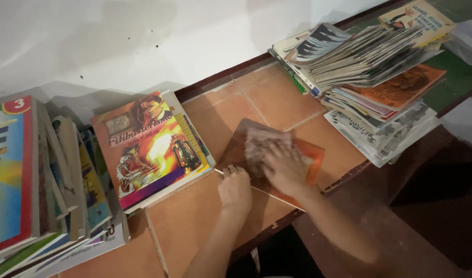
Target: Sorting and stacking various books and educational papers on the floor
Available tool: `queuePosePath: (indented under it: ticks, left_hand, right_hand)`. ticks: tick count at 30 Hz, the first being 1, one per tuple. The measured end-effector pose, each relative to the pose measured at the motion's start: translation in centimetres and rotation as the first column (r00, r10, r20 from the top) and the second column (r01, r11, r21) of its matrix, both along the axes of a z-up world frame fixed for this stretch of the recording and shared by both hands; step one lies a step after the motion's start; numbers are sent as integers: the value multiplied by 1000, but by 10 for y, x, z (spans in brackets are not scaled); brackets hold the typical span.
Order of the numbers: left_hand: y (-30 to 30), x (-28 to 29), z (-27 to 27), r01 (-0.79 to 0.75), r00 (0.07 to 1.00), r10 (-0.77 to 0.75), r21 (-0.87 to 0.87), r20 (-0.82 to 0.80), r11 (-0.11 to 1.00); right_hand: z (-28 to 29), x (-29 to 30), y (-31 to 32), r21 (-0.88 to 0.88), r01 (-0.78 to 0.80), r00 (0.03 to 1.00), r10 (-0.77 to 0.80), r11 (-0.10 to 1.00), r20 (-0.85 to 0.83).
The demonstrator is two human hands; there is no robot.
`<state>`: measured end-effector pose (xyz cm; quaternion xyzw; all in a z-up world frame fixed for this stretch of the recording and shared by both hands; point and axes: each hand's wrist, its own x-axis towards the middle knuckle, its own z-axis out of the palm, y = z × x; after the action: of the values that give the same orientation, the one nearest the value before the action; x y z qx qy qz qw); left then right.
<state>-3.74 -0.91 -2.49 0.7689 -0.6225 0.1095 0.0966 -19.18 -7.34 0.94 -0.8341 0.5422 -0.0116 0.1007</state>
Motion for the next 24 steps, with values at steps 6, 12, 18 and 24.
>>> queuePosePath:
  ticks: [6, 12, 18, 24]
  left_hand:
    - [-19, -2, 47, 295, 947, -262, 186, -185, 937]
    - [-97, -16, 29, 516, 854, -485, 179, -190, 838]
    - [-155, -29, 35, 530, 847, -471, 457, -247, 715]
    - [-154, -32, 63, 474, 873, -448, 551, -193, 687]
  right_hand:
    - [-53, -91, -75, -277, 173, 982, -186, 945, -22]
    - [-63, -125, -68, -393, 177, 889, 25, 902, 458]
    - [-34, -108, -41, -434, 326, 857, -68, 840, 511]
    - [-53, -112, -51, -334, 409, 769, -123, 849, 627]
